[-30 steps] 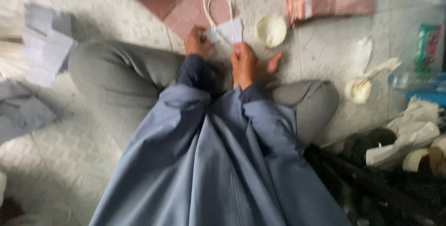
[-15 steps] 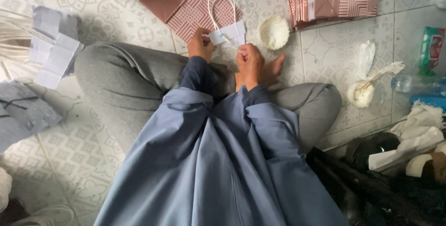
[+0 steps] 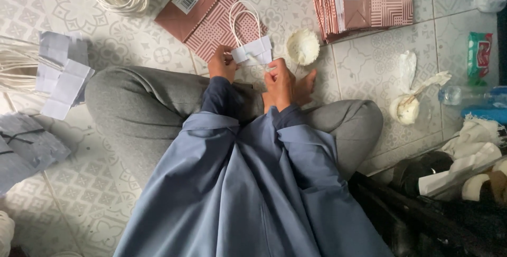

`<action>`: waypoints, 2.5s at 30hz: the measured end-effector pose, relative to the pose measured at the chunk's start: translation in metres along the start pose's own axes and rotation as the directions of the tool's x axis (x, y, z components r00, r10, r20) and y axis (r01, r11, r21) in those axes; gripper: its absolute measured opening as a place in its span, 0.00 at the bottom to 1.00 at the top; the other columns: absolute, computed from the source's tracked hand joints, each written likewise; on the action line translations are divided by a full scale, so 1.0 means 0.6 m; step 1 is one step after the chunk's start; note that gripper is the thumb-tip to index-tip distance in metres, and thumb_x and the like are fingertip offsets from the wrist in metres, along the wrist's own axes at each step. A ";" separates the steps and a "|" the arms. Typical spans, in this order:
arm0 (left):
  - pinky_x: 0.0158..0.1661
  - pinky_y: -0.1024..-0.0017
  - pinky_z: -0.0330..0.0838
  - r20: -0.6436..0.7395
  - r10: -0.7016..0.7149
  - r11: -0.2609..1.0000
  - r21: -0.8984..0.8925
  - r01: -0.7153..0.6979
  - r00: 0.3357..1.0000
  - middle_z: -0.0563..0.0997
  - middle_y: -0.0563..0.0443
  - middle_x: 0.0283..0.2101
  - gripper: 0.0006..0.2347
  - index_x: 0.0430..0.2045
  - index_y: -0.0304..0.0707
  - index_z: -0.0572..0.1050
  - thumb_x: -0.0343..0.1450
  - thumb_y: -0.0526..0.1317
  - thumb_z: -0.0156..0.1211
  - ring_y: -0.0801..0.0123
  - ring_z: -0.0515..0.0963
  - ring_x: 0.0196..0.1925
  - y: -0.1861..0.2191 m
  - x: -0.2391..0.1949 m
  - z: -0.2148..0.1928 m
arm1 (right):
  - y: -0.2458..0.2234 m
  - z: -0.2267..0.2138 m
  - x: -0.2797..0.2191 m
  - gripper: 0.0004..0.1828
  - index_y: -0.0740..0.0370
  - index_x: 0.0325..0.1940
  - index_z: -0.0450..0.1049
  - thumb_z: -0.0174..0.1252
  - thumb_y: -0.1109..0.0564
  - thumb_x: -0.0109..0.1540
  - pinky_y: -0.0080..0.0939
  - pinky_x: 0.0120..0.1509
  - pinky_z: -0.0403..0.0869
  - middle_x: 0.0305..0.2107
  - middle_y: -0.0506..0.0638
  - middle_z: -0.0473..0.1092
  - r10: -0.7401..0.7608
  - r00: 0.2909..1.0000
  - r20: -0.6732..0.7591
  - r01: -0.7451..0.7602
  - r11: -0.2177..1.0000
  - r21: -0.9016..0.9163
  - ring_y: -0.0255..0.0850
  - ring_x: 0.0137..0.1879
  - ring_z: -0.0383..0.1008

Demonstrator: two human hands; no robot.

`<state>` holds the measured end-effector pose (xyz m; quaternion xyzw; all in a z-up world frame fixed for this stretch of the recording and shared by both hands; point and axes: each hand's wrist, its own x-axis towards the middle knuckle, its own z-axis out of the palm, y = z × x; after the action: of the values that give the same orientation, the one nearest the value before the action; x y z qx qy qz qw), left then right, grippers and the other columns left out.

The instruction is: The person sits on the floor and assembles gift bags by applying adhesive from a small bowl to white paper tabs. They attach these tabs to the handles of patterned paper bags and press them into place. The person repeats this process for multiple bags, stacking the finished ones nearby.

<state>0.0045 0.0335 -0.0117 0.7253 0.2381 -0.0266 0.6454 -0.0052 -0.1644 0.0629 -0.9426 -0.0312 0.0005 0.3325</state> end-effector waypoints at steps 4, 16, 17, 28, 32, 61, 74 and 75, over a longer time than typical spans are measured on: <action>0.41 0.60 0.88 -0.016 -0.006 0.999 -0.052 0.005 1.000 0.79 0.34 0.42 0.14 0.49 0.41 0.72 0.72 0.24 0.54 0.52 0.87 0.41 0.004 -0.001 0.004 | -0.005 0.019 0.003 0.16 0.47 0.46 0.68 0.66 0.57 0.58 0.47 0.46 0.77 0.26 0.43 0.77 -0.008 0.999 -0.043 0.008 1.000 -0.009 0.45 0.35 0.79; 0.43 0.57 0.89 -0.004 0.011 0.997 -0.076 -0.011 1.000 0.78 0.30 0.41 0.14 0.49 0.37 0.71 0.72 0.23 0.51 0.49 0.86 0.43 0.030 -0.017 -0.004 | 0.009 0.005 0.006 0.15 0.47 0.48 0.68 0.62 0.60 0.60 0.51 0.47 0.77 0.24 0.47 0.75 -0.012 1.000 -0.027 0.012 1.000 -0.023 0.50 0.36 0.80; 0.43 0.60 0.89 -0.003 -0.011 0.998 -0.063 0.011 1.000 0.78 0.32 0.42 0.14 0.49 0.39 0.72 0.72 0.23 0.52 0.50 0.86 0.43 0.028 -0.013 -0.003 | 0.007 0.004 0.006 0.16 0.46 0.48 0.68 0.62 0.59 0.60 0.51 0.47 0.77 0.25 0.46 0.75 0.006 0.999 -0.034 -0.007 0.999 -0.036 0.49 0.37 0.80; 0.41 0.58 0.89 -0.021 -0.003 0.999 -0.054 0.002 1.000 0.79 0.30 0.40 0.15 0.49 0.37 0.72 0.71 0.22 0.51 0.50 0.86 0.41 0.014 -0.010 -0.003 | 0.006 0.008 -0.001 0.11 0.47 0.43 0.73 0.63 0.60 0.60 0.52 0.43 0.79 0.23 0.49 0.73 -0.126 0.991 -0.034 0.126 0.992 -0.008 0.53 0.36 0.79; 0.41 0.62 0.89 -0.002 0.007 0.999 -0.049 -0.007 1.000 0.79 0.32 0.41 0.15 0.50 0.38 0.71 0.71 0.23 0.51 0.53 0.86 0.41 0.006 -0.006 0.001 | 0.025 0.017 0.003 0.08 0.46 0.41 0.70 0.60 0.59 0.61 0.51 0.42 0.79 0.26 0.49 0.70 -0.133 0.980 -0.149 0.112 0.984 -0.139 0.50 0.37 0.78; 0.43 0.63 0.87 -0.014 0.150 0.894 -0.426 -0.142 0.989 0.78 0.27 0.40 0.16 0.52 0.28 0.71 0.69 0.24 0.57 0.54 0.85 0.38 0.062 0.107 0.084 | 0.123 -0.244 0.095 0.07 0.54 0.43 0.81 0.64 0.62 0.63 0.44 0.38 0.80 0.29 0.51 0.71 -0.234 0.958 -0.168 0.208 0.965 -0.159 0.50 0.36 0.78; 0.65 0.44 0.71 0.203 0.488 0.852 0.098 -0.514 0.849 0.56 0.25 0.72 0.47 0.75 0.41 0.48 0.58 0.22 0.63 0.32 0.71 0.66 0.098 -0.006 0.230 | 0.147 -0.163 0.129 0.01 0.56 0.37 0.77 0.60 0.60 0.63 0.49 0.46 0.76 0.28 0.52 0.67 -0.213 0.974 -0.081 0.200 0.968 -0.149 0.54 0.40 0.76; 0.71 0.44 0.64 0.302 0.411 0.887 0.087 -0.454 0.860 0.52 0.30 0.75 0.55 0.77 0.47 0.41 0.56 0.25 0.73 0.36 0.66 0.72 0.085 -0.006 0.246 | 0.152 -0.158 0.131 0.01 0.56 0.37 0.76 0.59 0.59 0.64 0.50 0.47 0.76 0.29 0.53 0.66 -0.210 0.976 -0.062 0.198 0.968 -0.153 0.55 0.42 0.75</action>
<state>0.0602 -0.1104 0.0123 0.7973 -0.0261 0.0003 0.6030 0.0805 -0.2897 0.0811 -0.9555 -0.1150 -0.0727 0.2618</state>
